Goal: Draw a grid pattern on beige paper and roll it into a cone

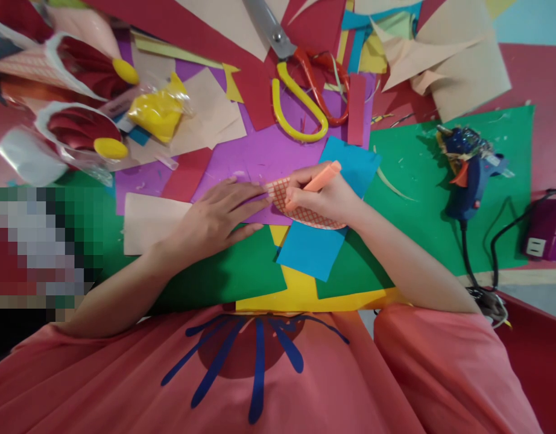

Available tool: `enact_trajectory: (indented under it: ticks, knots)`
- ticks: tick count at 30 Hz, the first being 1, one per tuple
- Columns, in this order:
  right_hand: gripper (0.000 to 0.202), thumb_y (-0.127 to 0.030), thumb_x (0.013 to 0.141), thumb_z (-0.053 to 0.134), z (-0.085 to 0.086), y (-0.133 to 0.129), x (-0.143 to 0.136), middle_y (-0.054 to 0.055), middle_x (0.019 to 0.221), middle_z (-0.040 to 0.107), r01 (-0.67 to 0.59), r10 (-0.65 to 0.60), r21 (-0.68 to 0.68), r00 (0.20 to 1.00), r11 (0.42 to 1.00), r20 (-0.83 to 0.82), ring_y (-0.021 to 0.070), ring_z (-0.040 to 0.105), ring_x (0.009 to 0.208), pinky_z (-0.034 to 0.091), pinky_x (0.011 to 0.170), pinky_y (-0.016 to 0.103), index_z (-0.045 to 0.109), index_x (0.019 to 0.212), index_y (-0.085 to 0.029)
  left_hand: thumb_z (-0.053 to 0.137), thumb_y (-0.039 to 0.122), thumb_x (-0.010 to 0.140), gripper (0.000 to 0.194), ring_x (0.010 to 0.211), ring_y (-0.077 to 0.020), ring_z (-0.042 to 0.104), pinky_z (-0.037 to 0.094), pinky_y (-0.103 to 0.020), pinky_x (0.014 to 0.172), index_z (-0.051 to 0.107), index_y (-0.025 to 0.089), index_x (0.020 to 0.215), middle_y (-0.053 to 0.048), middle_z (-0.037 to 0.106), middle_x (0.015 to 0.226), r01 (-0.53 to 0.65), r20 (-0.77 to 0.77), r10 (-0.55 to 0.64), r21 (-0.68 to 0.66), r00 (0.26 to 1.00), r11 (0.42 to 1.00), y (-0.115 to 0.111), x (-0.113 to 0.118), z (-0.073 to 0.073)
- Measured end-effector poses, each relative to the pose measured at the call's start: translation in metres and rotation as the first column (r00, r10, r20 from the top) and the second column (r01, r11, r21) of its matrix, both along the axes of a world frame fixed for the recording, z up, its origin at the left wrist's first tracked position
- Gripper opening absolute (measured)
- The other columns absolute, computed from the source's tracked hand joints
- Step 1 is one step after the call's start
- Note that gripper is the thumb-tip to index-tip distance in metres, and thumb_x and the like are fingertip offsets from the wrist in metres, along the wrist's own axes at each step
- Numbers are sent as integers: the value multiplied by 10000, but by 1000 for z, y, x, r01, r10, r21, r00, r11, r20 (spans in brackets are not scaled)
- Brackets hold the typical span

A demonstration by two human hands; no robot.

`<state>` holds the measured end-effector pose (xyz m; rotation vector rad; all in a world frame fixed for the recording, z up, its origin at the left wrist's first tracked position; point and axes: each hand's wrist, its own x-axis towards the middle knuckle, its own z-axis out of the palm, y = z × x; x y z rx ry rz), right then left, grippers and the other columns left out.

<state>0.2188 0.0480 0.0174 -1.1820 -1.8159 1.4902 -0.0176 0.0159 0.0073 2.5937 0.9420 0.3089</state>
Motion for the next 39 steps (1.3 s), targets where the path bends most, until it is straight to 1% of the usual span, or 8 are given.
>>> enact_trajectory:
  ticks: [3, 6, 8, 11, 17, 27, 34, 39]
  knots:
    - [249, -303, 811, 593, -2, 1, 1, 1, 606, 634, 64, -64, 22, 998, 998, -18, 99, 534, 566, 382, 507, 229, 613, 606, -164, 454, 401, 974, 384, 1265, -252, 543, 385, -504, 1128, 588, 201, 1273, -99, 604, 1326, 4, -17, -4, 10, 1000, 1000, 0, 0, 0]
    - [205, -310, 837, 601, -5, 0, -1, 8, 699, 678, 125, -123, 52, 991, 991, -48, 118, 600, 646, 454, 583, 247, 642, 685, -178, 468, 369, 971, 349, 1268, -259, 538, 386, -515, 1119, 594, 229, 1264, -93, 579, 1354, 6, -17, -6, 15, 1000, 1000, -1, 0, 1]
    - [176, -311, 846, 608, -6, -1, -3, 7, 748, 698, 144, -141, 70, 989, 987, -55, 122, 626, 686, 484, 624, 253, 660, 735, -185, 475, 344, 968, 341, 1276, -271, 527, 387, -531, 1112, 594, 236, 1269, -103, 560, 1368, 8, -13, -8, 7, 1000, 1000, -1, 1, 1]
    - [157, -323, 848, 629, -7, -2, -4, 12, 810, 723, 138, -134, 104, 990, 985, -39, 131, 654, 745, 511, 678, 259, 690, 800, -186, 478, 342, 964, 332, 1267, -282, 524, 412, -531, 1087, 611, 227, 1246, -121, 555, 1350, 2, -6, -2, 19, 1000, 1000, -2, 2, 1]
    - [204, -373, 846, 643, -6, -2, -5, 25, 870, 745, 102, -103, 103, 995, 989, 12, 146, 671, 797, 515, 716, 263, 725, 867, -187, 467, 343, 966, 323, 1242, -285, 532, 440, -517, 1056, 625, 220, 1219, -132, 561, 1319, -2, -10, 3, 46, 1000, 999, -2, 3, 2]
    - [197, -351, 851, 641, -7, -2, -5, 20, 871, 755, 92, -96, 132, 995, 987, 26, 151, 683, 802, 515, 713, 259, 735, 871, -179, 475, 325, 967, 308, 1220, -288, 551, 461, -504, 1038, 638, 189, 1189, -145, 578, 1287, 16, 6, -16, 97, 1000, 995, -2, 3, 2]
    - [228, -360, 847, 634, -8, -2, -5, 7, 725, 726, 99, -110, 132, 990, 986, 84, 127, 641, 651, 475, 574, 233, 716, 757, -167, 490, 326, 962, 333, 1235, -288, 543, 453, -511, 1044, 606, 229, 1258, -136, 563, 1312, 7, 9, -7, 83, 1000, 997, -2, 3, 2]
    - [205, -355, 861, 625, -6, -2, -5, 9, 825, 747, 85, -93, 139, 994, 987, 50, 137, 669, 751, 504, 664, 246, 727, 840, -179, 466, 332, 970, 314, 1209, -289, 560, 479, -491, 1019, 647, 186, 1181, -149, 583, 1281, 15, 17, -16, 104, 1000, 995, -2, 3, 3]
